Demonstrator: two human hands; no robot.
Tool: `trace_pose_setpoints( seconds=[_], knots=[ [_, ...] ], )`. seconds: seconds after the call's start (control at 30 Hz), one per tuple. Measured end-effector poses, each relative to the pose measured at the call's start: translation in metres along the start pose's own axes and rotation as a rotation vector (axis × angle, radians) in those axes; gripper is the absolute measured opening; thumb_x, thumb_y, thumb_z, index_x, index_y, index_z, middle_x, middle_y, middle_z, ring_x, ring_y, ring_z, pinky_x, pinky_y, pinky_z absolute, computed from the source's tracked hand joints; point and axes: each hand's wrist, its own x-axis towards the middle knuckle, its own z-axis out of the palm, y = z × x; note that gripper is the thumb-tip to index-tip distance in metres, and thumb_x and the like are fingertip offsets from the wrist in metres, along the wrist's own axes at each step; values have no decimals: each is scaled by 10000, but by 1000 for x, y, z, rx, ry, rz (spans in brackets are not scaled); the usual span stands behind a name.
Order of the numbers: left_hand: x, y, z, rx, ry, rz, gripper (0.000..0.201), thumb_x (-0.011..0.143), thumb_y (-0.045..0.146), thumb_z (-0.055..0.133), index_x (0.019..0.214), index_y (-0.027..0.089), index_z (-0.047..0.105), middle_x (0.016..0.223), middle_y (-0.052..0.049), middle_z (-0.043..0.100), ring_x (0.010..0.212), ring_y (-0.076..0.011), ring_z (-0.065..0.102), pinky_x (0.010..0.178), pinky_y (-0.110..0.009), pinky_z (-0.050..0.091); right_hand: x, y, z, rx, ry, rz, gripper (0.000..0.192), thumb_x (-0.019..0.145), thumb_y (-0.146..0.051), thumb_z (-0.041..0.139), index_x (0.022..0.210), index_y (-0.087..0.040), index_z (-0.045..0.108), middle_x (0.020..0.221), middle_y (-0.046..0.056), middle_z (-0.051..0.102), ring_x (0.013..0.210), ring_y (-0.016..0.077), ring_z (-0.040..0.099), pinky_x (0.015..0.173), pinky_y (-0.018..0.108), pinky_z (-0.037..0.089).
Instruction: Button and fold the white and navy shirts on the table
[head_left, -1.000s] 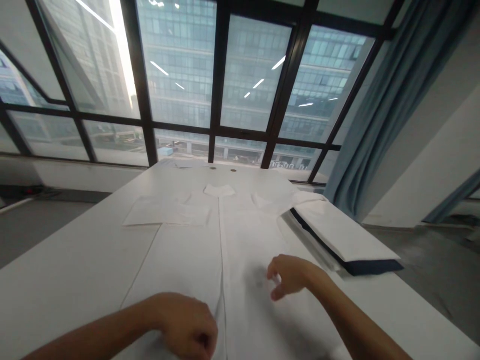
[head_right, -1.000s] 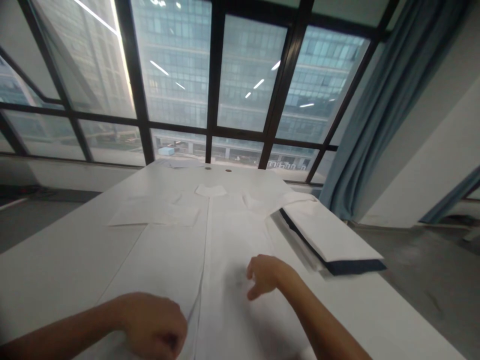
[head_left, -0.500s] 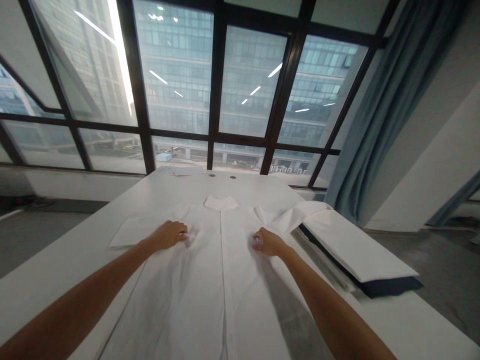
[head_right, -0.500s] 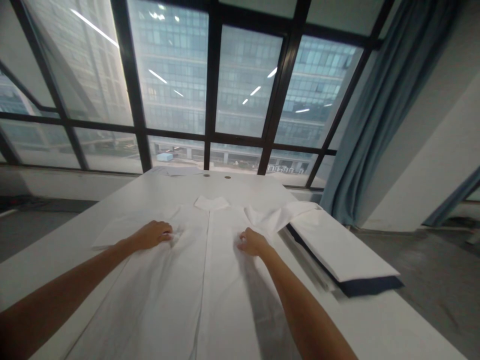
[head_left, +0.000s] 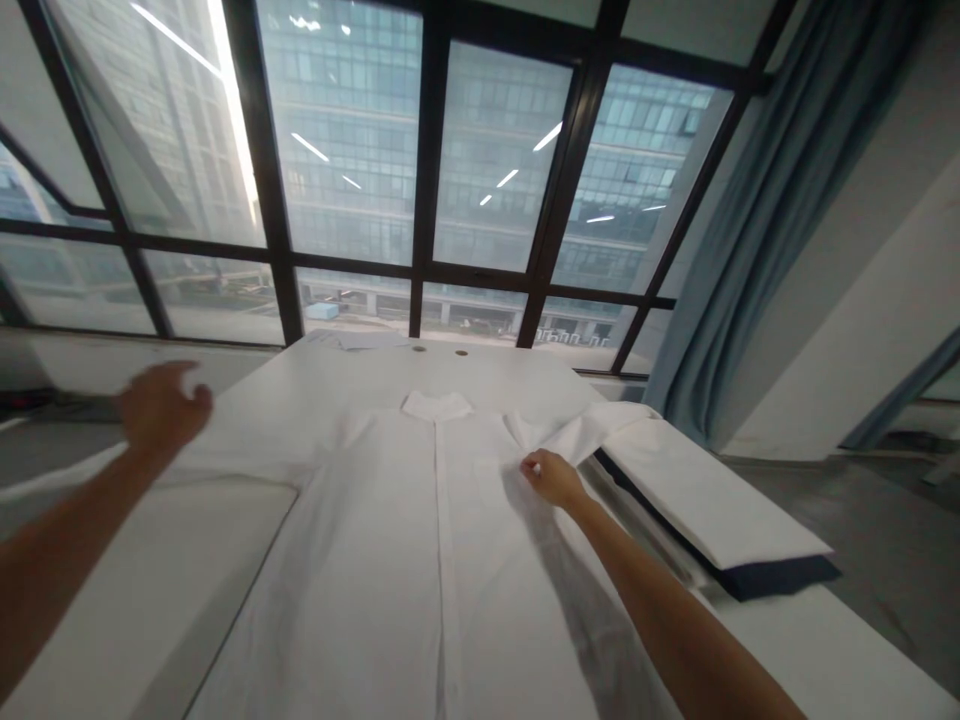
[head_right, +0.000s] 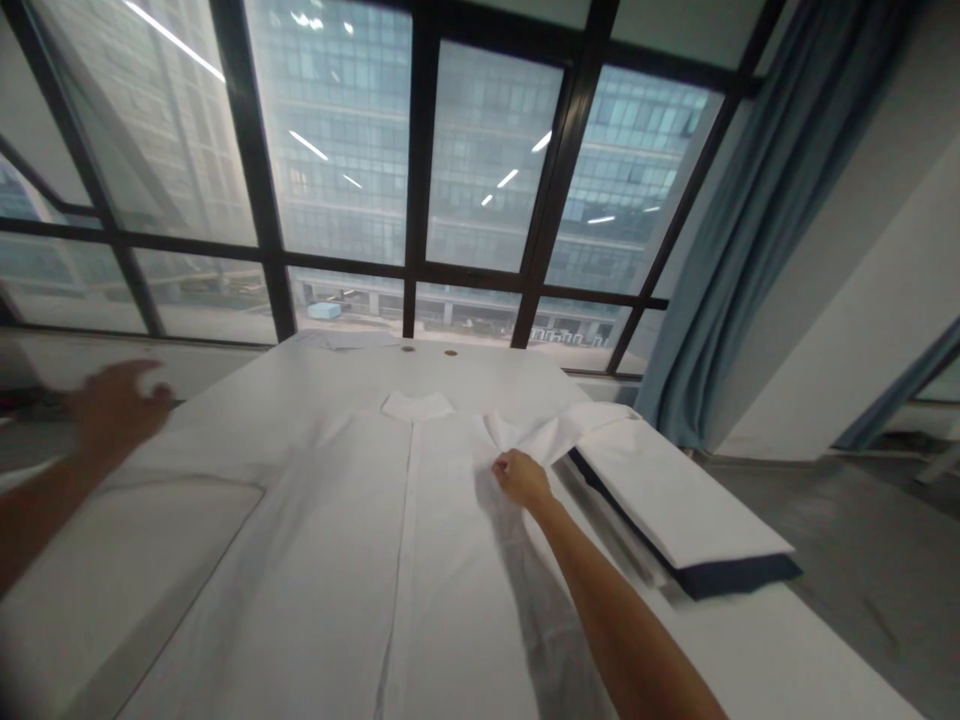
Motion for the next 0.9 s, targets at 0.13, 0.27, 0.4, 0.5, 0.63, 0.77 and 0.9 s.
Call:
trace_pose_setpoints(
  seconds=[0.13,0.27,0.4,0.5,0.63,0.77,0.9],
  knots=[
    [-51,93,66,-187,-457,357,287,890,251,428,1010,182,680,1022,-31,700,875,-148,625,835,-219,437,2,-58,2,43,-73,-77,279,887,-377,494,866,-189,699,900,66,713,855,178,641,714,249,429],
    [-100,170,107,-348,-670,608,242,837,254,488,904,209,716,907,-32,725,786,-154,630,733,-225,434,-1,-122,16,74,-202,-122,402,822,-550,542,813,-182,703,864,109,718,826,225,665,669,279,463],
    [-115,194,120,-361,-785,596,192,748,189,523,707,176,710,756,-51,714,713,-163,627,646,-225,413,3,-144,27,18,-277,-73,375,707,-500,673,858,-159,710,906,167,715,869,280,680,667,307,505],
    [-121,199,120,-357,-853,562,204,718,156,510,601,169,676,605,-37,662,611,-152,601,592,-227,396,8,-139,30,97,-320,-60,248,708,-372,674,763,-133,712,721,150,713,750,258,696,599,269,507],
    [-130,211,114,-360,-1002,380,220,719,199,520,528,165,623,433,-10,534,469,-149,556,518,-232,396,13,-123,34,337,-431,-1,235,736,-243,618,522,-147,634,464,74,626,532,190,656,505,222,484],
    [-133,222,107,-351,-991,297,214,687,188,564,474,161,566,443,-30,532,490,-174,575,516,-255,408,10,-110,40,692,-530,120,236,732,-154,553,501,-151,596,513,35,653,464,133,617,464,199,485],
    [-129,227,106,-298,-1079,190,259,686,198,574,435,162,521,385,-11,467,438,-160,526,486,-259,389,6,-110,38,921,-612,197,228,733,-110,517,521,-147,593,475,11,630,423,102,573,441,176,469]
  ],
)
